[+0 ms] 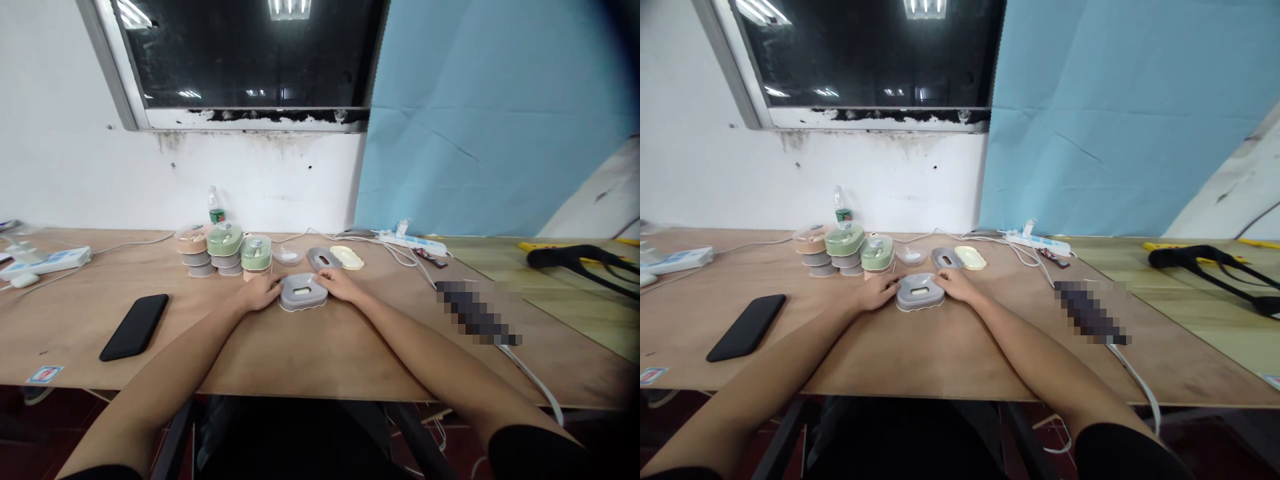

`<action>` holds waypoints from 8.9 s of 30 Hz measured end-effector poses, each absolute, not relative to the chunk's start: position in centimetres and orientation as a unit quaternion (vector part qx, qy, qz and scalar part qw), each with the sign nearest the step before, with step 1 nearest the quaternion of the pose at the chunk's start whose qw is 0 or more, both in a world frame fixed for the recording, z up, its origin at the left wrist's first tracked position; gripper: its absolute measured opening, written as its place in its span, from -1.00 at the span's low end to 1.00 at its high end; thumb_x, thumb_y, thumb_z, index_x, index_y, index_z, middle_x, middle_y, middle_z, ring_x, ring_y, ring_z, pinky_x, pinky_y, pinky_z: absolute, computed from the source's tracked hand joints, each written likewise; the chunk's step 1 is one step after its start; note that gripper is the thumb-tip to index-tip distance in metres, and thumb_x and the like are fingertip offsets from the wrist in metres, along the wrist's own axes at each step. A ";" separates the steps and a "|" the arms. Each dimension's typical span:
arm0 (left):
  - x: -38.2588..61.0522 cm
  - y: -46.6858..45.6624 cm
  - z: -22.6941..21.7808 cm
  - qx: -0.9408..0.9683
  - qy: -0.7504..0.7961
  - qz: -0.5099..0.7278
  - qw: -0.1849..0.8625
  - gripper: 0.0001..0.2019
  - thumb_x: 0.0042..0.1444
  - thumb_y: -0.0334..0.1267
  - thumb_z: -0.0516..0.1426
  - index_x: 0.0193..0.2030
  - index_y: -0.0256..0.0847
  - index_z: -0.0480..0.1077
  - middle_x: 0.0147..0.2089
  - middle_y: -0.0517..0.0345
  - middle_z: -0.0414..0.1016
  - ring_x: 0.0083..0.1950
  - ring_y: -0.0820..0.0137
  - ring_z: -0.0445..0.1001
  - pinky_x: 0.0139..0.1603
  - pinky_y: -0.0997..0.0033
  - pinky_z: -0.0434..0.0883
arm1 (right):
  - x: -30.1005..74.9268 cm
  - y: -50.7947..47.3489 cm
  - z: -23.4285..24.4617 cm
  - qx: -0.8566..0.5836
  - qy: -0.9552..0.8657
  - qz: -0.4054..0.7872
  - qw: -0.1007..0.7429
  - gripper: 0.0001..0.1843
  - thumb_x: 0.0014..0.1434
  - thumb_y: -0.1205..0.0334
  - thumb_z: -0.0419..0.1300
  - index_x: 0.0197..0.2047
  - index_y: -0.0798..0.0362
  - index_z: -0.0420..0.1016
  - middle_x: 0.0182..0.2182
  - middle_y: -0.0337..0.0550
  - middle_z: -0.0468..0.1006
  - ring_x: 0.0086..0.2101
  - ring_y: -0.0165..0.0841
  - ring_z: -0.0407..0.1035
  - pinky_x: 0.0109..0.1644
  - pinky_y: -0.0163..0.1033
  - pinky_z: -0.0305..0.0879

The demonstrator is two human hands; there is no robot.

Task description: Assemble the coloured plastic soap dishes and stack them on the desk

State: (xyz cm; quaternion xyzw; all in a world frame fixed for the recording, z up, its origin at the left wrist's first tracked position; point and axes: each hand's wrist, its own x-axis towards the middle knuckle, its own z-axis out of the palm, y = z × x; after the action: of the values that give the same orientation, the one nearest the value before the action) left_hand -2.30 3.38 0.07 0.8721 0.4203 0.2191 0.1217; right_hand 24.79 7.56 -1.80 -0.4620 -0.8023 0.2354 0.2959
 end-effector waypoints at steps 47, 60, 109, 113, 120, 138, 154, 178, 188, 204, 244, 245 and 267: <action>-2.7 3.6 -0.3 0.850 0.470 0.220 0.086 -0.49 0.11 -0.37 -0.05 0.24 -0.25 0.17 0.10 -0.03 0.42 0.07 0.20 0.41 0.10 0.21 0.33 | 21.1 10.0 -1.9 -0.493 -0.747 0.094 0.436 -0.72 0.13 0.00 0.10 -0.21 0.02 0.37 -0.59 -0.30 0.35 -0.49 -0.37 0.25 -0.38 -0.30 0.09; -1.2 2.7 -0.3 0.817 0.471 0.319 0.090 -0.31 0.22 0.04 -0.02 0.37 -0.25 -0.15 0.22 -0.10 0.26 0.21 0.18 0.27 0.16 0.18 0.26 | 24.1 4.7 -1.4 -0.457 -0.692 0.237 0.506 -0.56 0.20 -0.21 -0.06 -0.21 0.00 0.31 -0.65 -0.30 0.29 -0.60 -0.38 0.19 -0.44 -0.27 0.16; -2.6 3.1 0.2 0.825 0.492 0.259 0.095 -0.52 0.27 0.04 -0.17 0.14 -0.16 0.30 0.02 0.01 0.48 0.03 0.21 0.43 0.06 0.22 0.31 | 25.0 7.0 -2.0 -0.428 -0.848 0.195 0.242 -0.43 -0.14 -0.22 0.28 -0.59 0.05 0.10 -0.63 -0.38 0.16 -0.57 -0.52 0.01 -0.51 -0.36 -0.14; -2.6 3.3 0.2 0.836 0.472 0.267 0.088 -0.53 0.27 0.02 -0.16 0.10 -0.20 0.33 0.01 -0.01 0.47 0.01 0.22 0.42 0.05 0.21 0.32 | 25.0 6.8 -1.8 -0.426 -0.852 0.179 0.244 -0.41 -0.17 -0.25 0.29 -0.60 0.05 0.11 -0.64 -0.38 0.19 -0.56 -0.51 0.03 -0.50 -0.36 -0.12; -3.0 3.6 0.4 0.842 0.457 0.262 0.115 -0.52 0.26 0.02 -0.14 0.13 -0.19 0.31 0.01 0.00 0.47 -0.03 0.24 0.44 0.03 0.22 0.35 | 25.1 7.1 -2.2 -0.415 -0.857 0.172 0.253 -0.44 -0.09 -0.26 0.23 -0.58 0.05 0.14 -0.63 -0.36 0.21 -0.55 -0.50 0.05 -0.48 -0.36 -0.10; -2.2 2.8 -0.1 0.870 0.411 0.233 0.141 -0.14 -0.08 0.09 0.23 0.33 -0.10 0.02 0.20 -0.09 0.22 0.19 0.07 0.26 0.17 0.07 0.26 | 24.4 7.0 -1.4 -0.487 -0.814 0.164 0.269 -0.47 0.23 -0.14 -0.10 -0.60 0.06 0.22 -0.64 -0.28 0.31 -0.57 -0.45 0.14 -0.47 -0.31 -0.06; -2.8 2.2 2.5 0.745 0.505 0.427 -0.089 -0.35 0.02 -0.07 0.20 0.26 -0.10 0.16 0.29 -0.09 -0.03 0.20 0.14 0.21 0.18 0.19 0.27 | 24.5 6.9 -1.7 -0.461 -0.819 0.166 0.297 -0.47 0.24 -0.18 -0.12 -0.49 0.06 0.34 -0.62 -0.25 0.37 -0.53 -0.40 0.23 -0.43 -0.31 0.02; -3.9 3.2 3.3 0.632 0.636 0.404 -0.180 -0.42 0.11 0.05 0.06 0.23 -0.15 0.19 0.34 -0.19 -0.01 0.35 -0.04 -0.05 0.24 -0.10 -0.01 | 24.2 6.8 -1.7 -0.462 -0.831 0.123 0.284 -0.53 0.21 -0.14 -0.03 -0.48 0.06 0.35 -0.58 -0.27 0.37 -0.52 -0.42 0.20 -0.43 -0.31 -0.03; -4.0 3.1 3.1 0.642 0.624 0.414 -0.166 -0.36 0.11 0.04 0.04 0.28 -0.23 0.10 0.34 -0.22 -0.01 0.35 -0.03 -0.06 0.26 -0.08 -0.05 | 24.0 6.8 -1.8 -0.469 -0.825 0.129 0.287 -0.58 0.19 -0.12 0.02 -0.36 0.05 0.46 -0.51 -0.21 0.48 -0.47 -0.38 0.29 -0.40 -0.31 0.03; -3.8 2.8 2.6 0.661 0.577 0.442 -0.188 -0.45 0.14 -0.06 0.06 0.23 -0.24 0.15 0.32 -0.20 0.04 0.35 0.03 -0.04 0.27 0.00 -0.03 | 18.6 10.1 -1.6 -0.528 -0.821 0.034 0.215 -0.37 0.16 -0.14 0.07 0.22 -0.02 0.25 -0.18 0.05 0.54 -0.22 -0.12 0.41 -0.23 -0.18 0.17; -1.0 2.8 -0.3 0.884 0.425 0.195 -0.024 -0.67 0.12 0.02 0.08 -0.16 -0.21 0.36 0.03 -0.03 0.36 -0.01 0.23 0.40 -0.01 0.27 0.35 | 28.7 11.5 -3.1 -0.638 -0.724 -0.003 0.261 -0.61 0.19 0.07 0.06 0.07 -0.05 0.39 -0.07 -0.06 0.46 -0.14 -0.26 0.37 -0.14 -0.26 0.20; -1.0 2.8 -0.2 0.879 0.433 0.198 -0.027 -0.68 0.12 0.02 0.08 -0.18 -0.21 0.35 -0.01 -0.02 0.37 -0.04 0.25 0.41 -0.04 0.28 0.36 | 28.6 11.5 -3.2 -0.634 -0.731 -0.004 0.254 -0.60 0.20 0.07 0.06 0.08 -0.06 0.38 -0.06 -0.06 0.45 -0.14 -0.26 0.37 -0.14 -0.26 0.20; -1.5 3.7 -1.1 0.858 0.472 0.199 -0.034 -0.75 0.21 -0.18 0.00 -0.08 -0.18 0.40 -0.09 0.02 0.49 -0.05 0.24 0.45 -0.04 0.27 0.36 | 26.9 9.9 -2.3 -0.579 -0.783 0.008 0.228 -0.68 0.15 0.31 0.06 -0.04 -0.03 0.46 -0.11 -0.09 0.47 -0.16 -0.30 0.37 -0.10 -0.29 0.20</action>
State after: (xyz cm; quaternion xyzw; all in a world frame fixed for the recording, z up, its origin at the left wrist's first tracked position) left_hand -1.54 3.65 -1.05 0.8582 0.4719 0.1990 -0.0342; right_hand 26.90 9.92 -2.25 -0.5790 -0.7828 0.0080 0.2280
